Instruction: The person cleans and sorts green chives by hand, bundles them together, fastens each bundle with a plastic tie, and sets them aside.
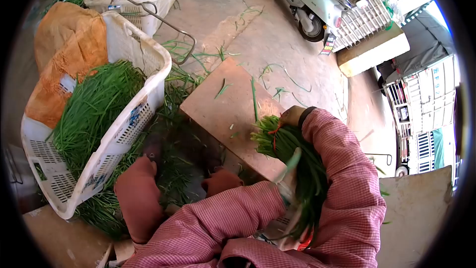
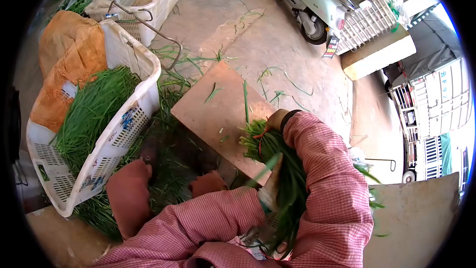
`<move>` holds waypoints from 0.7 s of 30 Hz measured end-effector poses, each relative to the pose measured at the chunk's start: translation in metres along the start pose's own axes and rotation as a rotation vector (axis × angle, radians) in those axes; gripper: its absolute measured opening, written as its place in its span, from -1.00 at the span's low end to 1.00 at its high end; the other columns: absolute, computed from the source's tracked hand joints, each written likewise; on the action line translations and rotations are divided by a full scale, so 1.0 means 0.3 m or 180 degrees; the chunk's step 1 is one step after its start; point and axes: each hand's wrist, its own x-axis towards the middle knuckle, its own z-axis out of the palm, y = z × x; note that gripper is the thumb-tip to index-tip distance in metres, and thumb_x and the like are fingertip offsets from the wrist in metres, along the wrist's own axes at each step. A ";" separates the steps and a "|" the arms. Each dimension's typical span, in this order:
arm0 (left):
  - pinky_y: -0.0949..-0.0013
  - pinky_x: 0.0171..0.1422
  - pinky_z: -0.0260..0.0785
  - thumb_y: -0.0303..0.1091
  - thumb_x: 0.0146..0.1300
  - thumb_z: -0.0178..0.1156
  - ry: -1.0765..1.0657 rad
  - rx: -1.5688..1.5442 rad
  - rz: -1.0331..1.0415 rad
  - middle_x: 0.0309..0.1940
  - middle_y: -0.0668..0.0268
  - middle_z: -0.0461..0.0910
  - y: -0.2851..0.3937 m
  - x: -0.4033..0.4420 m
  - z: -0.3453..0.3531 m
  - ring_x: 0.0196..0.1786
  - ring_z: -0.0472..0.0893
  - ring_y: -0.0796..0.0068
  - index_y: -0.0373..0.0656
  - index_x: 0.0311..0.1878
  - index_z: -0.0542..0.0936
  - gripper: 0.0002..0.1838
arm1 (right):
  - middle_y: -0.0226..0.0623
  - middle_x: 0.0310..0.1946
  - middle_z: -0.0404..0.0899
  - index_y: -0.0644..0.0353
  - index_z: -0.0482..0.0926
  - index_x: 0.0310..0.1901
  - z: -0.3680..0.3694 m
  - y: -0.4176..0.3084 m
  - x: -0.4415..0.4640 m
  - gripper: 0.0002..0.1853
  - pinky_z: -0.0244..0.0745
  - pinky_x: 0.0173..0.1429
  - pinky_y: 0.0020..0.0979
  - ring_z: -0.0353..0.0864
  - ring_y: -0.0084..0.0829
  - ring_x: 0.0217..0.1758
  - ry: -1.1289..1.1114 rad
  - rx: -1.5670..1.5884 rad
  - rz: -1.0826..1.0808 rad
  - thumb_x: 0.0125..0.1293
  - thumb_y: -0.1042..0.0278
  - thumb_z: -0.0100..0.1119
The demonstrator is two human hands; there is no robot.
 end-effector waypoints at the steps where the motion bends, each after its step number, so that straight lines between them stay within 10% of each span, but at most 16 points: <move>1: 0.28 -0.08 0.40 0.28 -0.04 0.07 -0.0270 -0.0239 -0.0058 -0.24 0.26 0.53 0.008 -0.003 0.012 -0.17 0.49 0.34 -0.05 -0.16 0.50 -0.41 | -0.36 -0.27 0.58 0.03 0.62 -0.28 -0.002 -0.013 0.011 -0.70 0.35 -0.02 -0.44 0.53 -0.42 -0.19 0.0006 0.0114 -0.0008 0.11 0.07 -0.02; 3: 0.31 -0.04 0.38 0.29 -0.03 0.05 0.1468 0.1046 -0.0007 -0.18 0.25 0.51 0.028 -0.024 0.044 -0.11 0.47 0.33 -0.05 -0.08 0.46 -0.37 | -0.35 -0.32 0.60 0.03 0.62 -0.30 0.089 -0.025 0.125 -0.72 0.36 -0.07 -0.46 0.54 -0.48 -0.23 -0.0047 -0.0753 0.0299 0.09 0.09 0.02; 6: 0.37 0.01 0.35 0.32 -0.04 0.02 0.1813 0.1567 -0.0001 -0.10 0.26 0.46 0.034 -0.023 0.031 -0.06 0.45 0.33 -0.07 0.02 0.40 -0.29 | -0.33 -0.37 0.60 0.04 0.63 -0.32 0.107 0.033 0.166 -0.74 0.37 -0.10 -0.49 0.53 -0.54 -0.28 0.0197 -0.1259 -0.0471 0.05 0.09 0.11; 12: 0.33 0.07 0.22 0.11 0.08 0.10 0.2421 0.4119 0.0264 -0.02 0.35 0.41 0.227 0.056 0.081 0.03 0.36 0.36 -0.09 0.15 0.27 -0.35 | -0.33 -0.31 0.58 0.01 0.61 -0.26 -0.147 -0.183 -0.072 -0.81 0.38 -0.10 -0.41 0.53 -0.36 -0.23 0.1228 0.1825 -0.0623 0.06 0.37 0.07; 16: 0.30 -0.07 0.31 0.22 -0.20 0.22 0.1807 0.9126 -0.4905 -0.22 0.16 0.54 0.463 -0.090 0.336 -0.17 0.50 0.27 -0.17 -0.13 0.53 -0.32 | -0.36 -0.28 0.57 0.04 0.60 -0.27 0.004 -0.151 0.108 -0.76 0.40 -0.13 -0.37 0.51 -0.37 -0.21 0.2752 0.0560 -0.2483 -0.01 0.48 0.08; 18: 0.29 -0.15 0.35 0.09 -0.23 0.26 0.1361 0.9577 -0.4083 -0.39 0.08 0.56 0.430 -0.171 0.559 -0.29 0.54 0.19 -0.22 -0.24 0.57 -0.42 | -0.35 -0.27 0.54 0.04 0.58 -0.28 0.218 -0.199 0.168 -0.75 0.40 -0.20 -0.32 0.48 -0.27 -0.23 0.4044 -0.0632 -0.1909 -0.04 0.52 0.08; 21: 0.25 0.11 0.18 0.13 -0.27 0.28 0.1751 1.0602 -0.0938 -0.03 0.07 0.39 0.457 -0.152 0.713 0.02 0.37 0.16 -0.24 0.05 0.34 -0.17 | -0.30 -0.47 0.50 0.06 0.57 -0.33 0.342 -0.347 0.109 -0.75 0.35 -0.36 -0.28 0.44 -0.22 -0.36 0.4810 0.0963 -0.1321 -0.12 0.56 0.13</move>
